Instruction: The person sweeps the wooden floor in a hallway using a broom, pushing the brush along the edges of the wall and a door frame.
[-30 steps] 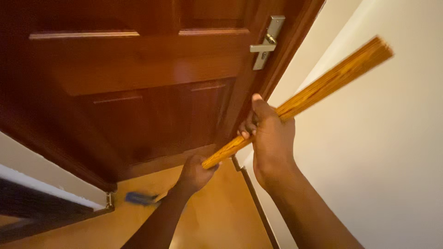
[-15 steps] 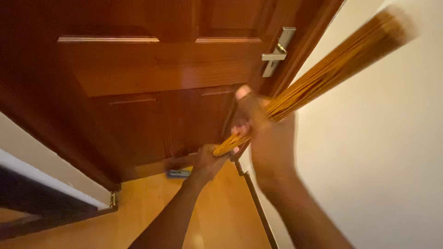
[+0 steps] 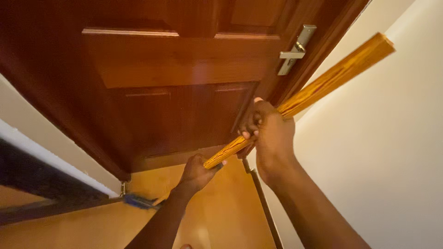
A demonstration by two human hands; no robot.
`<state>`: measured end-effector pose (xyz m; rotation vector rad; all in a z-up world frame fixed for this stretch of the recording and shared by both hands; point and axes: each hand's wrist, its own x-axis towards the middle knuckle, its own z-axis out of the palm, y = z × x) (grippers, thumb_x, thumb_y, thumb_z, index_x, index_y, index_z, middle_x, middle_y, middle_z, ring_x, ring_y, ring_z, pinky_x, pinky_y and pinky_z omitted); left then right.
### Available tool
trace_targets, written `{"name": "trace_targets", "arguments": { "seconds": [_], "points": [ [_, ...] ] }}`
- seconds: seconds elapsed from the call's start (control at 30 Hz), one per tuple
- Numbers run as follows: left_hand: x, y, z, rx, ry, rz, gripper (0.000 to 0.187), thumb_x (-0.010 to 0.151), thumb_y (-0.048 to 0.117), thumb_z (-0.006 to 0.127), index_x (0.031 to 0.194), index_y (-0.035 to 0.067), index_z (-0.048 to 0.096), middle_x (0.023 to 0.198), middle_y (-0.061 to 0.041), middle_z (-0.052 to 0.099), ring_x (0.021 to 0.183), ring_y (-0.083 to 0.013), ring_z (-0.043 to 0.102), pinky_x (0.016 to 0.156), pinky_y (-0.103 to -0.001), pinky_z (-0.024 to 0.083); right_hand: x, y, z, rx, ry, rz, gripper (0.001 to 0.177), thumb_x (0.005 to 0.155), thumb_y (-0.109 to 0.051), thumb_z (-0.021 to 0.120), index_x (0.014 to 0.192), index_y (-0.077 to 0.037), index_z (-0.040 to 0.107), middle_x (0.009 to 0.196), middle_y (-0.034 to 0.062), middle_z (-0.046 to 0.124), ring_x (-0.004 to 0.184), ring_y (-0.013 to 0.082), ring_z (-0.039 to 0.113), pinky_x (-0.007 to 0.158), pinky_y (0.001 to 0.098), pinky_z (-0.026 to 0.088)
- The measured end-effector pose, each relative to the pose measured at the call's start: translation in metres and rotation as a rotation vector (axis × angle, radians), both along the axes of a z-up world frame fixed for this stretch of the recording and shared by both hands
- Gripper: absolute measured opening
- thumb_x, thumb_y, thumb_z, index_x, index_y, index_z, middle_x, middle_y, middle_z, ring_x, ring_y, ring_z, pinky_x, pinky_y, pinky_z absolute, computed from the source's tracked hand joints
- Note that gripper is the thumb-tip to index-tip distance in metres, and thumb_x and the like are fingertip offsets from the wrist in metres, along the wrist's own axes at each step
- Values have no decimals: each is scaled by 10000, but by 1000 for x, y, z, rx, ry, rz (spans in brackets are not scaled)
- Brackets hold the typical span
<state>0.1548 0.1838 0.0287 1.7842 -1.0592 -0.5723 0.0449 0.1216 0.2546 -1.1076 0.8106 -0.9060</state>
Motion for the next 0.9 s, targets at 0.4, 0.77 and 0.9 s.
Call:
{"name": "trace_targets", "arguments": {
  "seconds": [0.4, 0.77, 0.9],
  "points": [
    [2, -35, 20, -99, 196, -13, 481, 839, 516, 792, 806, 38, 756, 623, -34, 654, 583, -94, 587, 576, -328, 471, 19, 33, 35, -237, 40, -208, 276, 931, -238, 644, 729, -120, 497, 592, -5, 469, 494, 119, 444, 439, 305, 411],
    [49, 34, -48, -50, 2, 25, 412, 850, 464, 756, 889, 53, 749, 654, -118, 663, 592, -191, 631, 603, -398, 522, 43, 36, -14, 21, 36, 8, 426, 971, -274, 602, 642, -110, 387, 525, 44, 394, 469, 179, 478, 427, 315, 404],
    [45, 39, -41, -131, -96, 15, 412, 866, 457, 753, 878, 45, 756, 669, -131, 642, 577, -192, 613, 586, -406, 507, 32, 37, -9, 59, 158, -35, 348, 935, -267, 567, 656, -112, 429, 522, 28, 410, 466, 166, 455, 415, 358, 322]
  ]
}}
